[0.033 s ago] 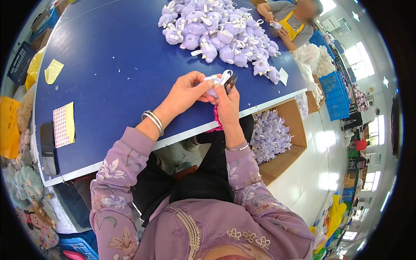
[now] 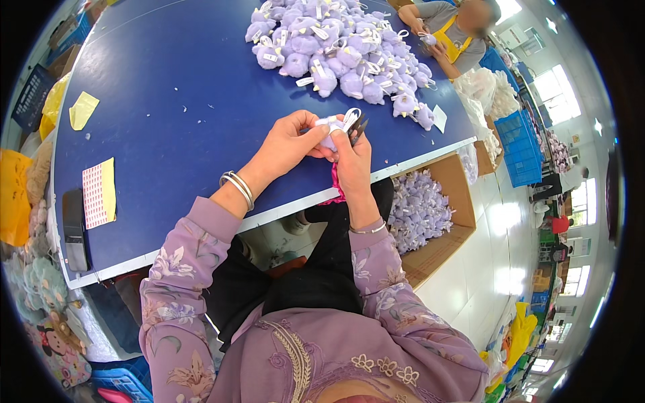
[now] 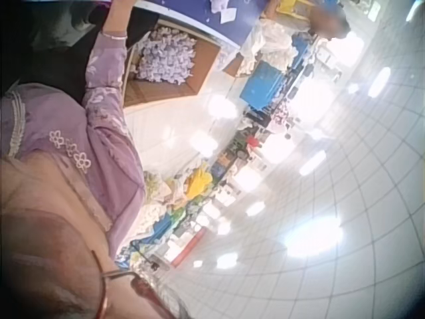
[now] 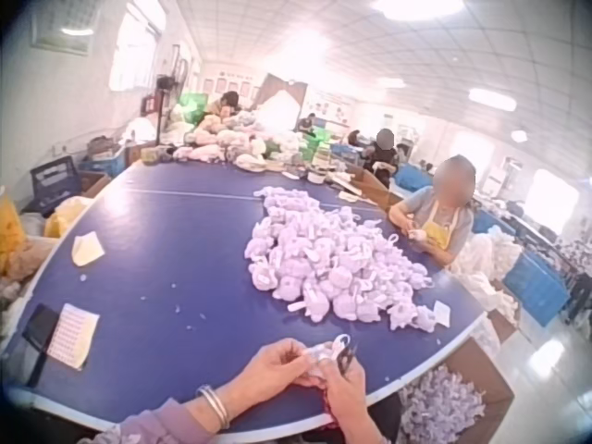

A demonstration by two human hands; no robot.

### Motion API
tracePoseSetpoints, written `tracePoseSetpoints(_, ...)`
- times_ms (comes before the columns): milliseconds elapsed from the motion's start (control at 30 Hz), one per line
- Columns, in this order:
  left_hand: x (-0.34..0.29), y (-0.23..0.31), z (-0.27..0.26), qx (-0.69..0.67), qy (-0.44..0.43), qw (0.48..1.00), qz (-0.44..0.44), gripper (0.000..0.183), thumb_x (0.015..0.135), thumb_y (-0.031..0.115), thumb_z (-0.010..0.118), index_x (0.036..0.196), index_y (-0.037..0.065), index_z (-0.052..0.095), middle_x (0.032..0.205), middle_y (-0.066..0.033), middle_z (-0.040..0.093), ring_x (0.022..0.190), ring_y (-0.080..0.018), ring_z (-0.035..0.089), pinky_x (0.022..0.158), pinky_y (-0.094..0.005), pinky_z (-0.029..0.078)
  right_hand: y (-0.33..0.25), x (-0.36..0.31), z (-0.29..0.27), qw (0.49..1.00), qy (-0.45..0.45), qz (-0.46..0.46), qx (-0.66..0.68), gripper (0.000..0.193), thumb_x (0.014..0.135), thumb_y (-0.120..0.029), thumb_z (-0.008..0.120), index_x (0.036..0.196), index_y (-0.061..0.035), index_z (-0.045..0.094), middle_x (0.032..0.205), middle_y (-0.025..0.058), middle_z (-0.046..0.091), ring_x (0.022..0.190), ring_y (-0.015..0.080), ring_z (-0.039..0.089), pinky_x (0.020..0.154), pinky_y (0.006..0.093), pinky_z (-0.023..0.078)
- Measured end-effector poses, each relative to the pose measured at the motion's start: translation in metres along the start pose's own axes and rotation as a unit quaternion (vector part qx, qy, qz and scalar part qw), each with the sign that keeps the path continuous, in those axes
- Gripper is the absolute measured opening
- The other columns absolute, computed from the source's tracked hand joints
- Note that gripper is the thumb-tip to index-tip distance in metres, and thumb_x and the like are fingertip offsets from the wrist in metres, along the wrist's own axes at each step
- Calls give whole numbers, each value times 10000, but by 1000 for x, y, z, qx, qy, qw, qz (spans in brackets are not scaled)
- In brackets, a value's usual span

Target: The person trims excess threads and tags from small purple plush toys using scissors. They handle each toy individually, cut the threads, and place the finished items into a cardboard box.

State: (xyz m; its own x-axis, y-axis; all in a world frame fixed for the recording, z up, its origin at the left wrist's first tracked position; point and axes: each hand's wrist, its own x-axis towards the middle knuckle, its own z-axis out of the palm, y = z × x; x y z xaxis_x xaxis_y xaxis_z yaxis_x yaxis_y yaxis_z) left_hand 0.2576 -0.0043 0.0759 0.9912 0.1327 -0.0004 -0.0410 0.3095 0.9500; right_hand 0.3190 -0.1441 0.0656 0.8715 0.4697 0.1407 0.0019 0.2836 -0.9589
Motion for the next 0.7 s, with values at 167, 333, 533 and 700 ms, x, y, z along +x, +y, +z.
tracePoseSetpoints(167,2,-4,-5,-56,-33,998,10,206,1003,180,517,1045,-19,543,961,-106,638,813,-173,698,746,-273,586,2,0,-4,1000,-13,-7,5,266,956,-136,553,1179,8,530,932,24,595,686,33,503,539,192,392)
tracePoseSetpoints(333,3,-5,-8,-78,-59,995,-4,190,1018,207,491,1069,32,542,977,-70,633,828,-128,669,802,-283,566,1,-2,-1,1000,-8,-14,3,271,966,-150,542,1185,7,521,922,24,585,676,36,491,546,194,388)
tracePoseSetpoints(533,3,-4,-8,-89,-66,994,-10,172,1021,206,481,1059,48,538,985,-71,639,822,-123,666,802,-286,564,0,-1,0,999,-15,-6,29,268,981,-171,516,1184,3,523,875,15,561,636,38,449,533,203,367)
tracePoseSetpoints(700,2,-3,-7,-89,-71,994,-7,166,1022,200,478,1060,48,535,985,-73,641,821,-121,667,803,-284,563,-1,-1,0,999,-10,0,39,261,986,-168,507,1181,3,527,851,14,558,615,41,437,525,204,359)
